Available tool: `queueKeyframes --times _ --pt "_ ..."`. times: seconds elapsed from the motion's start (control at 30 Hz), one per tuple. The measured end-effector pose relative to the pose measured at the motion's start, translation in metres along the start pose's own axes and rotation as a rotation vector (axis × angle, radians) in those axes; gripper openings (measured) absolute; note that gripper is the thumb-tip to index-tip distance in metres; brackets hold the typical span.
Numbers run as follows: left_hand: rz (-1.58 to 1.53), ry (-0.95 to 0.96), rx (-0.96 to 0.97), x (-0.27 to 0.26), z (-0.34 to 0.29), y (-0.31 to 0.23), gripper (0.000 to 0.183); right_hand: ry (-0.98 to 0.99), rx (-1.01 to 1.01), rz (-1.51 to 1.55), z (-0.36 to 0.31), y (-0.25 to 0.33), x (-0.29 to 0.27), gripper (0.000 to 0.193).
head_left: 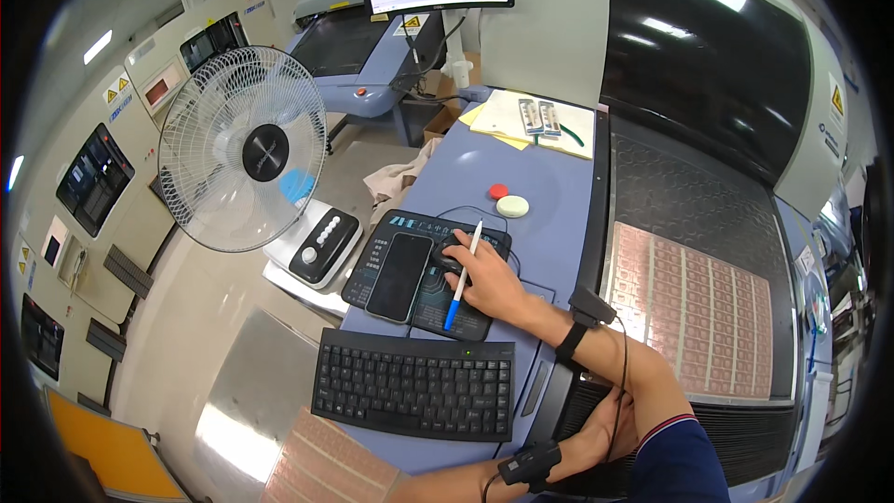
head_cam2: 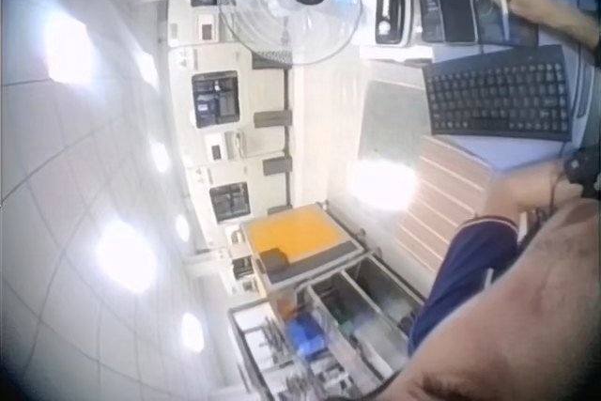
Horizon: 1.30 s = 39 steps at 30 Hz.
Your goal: Operating an industrial printing or cutting machine using a digitizer, keyboard, and stylus interface.
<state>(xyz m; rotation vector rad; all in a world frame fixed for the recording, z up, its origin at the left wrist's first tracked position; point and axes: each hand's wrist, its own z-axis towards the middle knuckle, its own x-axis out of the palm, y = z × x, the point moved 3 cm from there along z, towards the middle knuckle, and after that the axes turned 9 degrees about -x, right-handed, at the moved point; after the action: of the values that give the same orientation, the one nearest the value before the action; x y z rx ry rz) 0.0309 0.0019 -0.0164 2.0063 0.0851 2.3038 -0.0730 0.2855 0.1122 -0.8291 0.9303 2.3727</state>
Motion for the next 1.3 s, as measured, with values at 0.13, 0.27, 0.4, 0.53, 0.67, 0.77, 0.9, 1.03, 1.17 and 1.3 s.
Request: queueKeyframes --times 0.13,0.27,0.4,0.53,0.67,0.77,0.9,1.03,1.17,1.3 --pt "-2.028 0.511 -0.760 0.027 -0.007 -0.010 0.048 -0.021 0.025 -0.034 -0.006 -0.011 0.000 0.042" --pt "-2.275 0.449 -0.620 0.024 -0.008 -0.009 0.049 -0.034 0.016 -0.071 -0.001 -0.002 0.002 0.041" --pt "-2.381 0.444 -0.610 0.012 -0.003 -0.009 0.050 -0.035 0.024 -0.061 -0.001 -0.002 0.002 0.040" --pt "-2.719 0.295 -0.315 0.046 -0.006 -0.011 0.053 -0.035 0.017 -0.064 -0.002 -0.005 0.001 0.040" --pt "-1.757 0.434 -0.243 0.057 -0.010 -0.008 0.053 -0.031 0.021 -0.074 -0.003 -0.005 -0.001 0.040" --pt "-1.102 0.473 -0.168 0.055 -0.011 -0.004 0.054 -0.029 0.006 -0.061 0.000 0.000 0.002 0.040" --pt "0.860 -0.137 0.435 0.019 0.002 -0.001 0.047 -0.029 0.011 -0.076 -0.001 -0.004 0.002 0.039" --pt "1.209 -0.169 0.471 0.026 -0.005 -0.003 0.048 -0.033 0.012 -0.072 -0.001 -0.002 0.000 0.039" --pt "2.570 -0.418 0.381 0.067 -0.018 -0.014 0.048 -0.034 0.011 -0.087 -0.001 -0.003 -0.003 0.038" --pt "3.200 -0.462 0.378 0.061 -0.015 -0.011 0.048 -0.031 0.002 -0.091 0.000 0.000 -0.001 0.039"
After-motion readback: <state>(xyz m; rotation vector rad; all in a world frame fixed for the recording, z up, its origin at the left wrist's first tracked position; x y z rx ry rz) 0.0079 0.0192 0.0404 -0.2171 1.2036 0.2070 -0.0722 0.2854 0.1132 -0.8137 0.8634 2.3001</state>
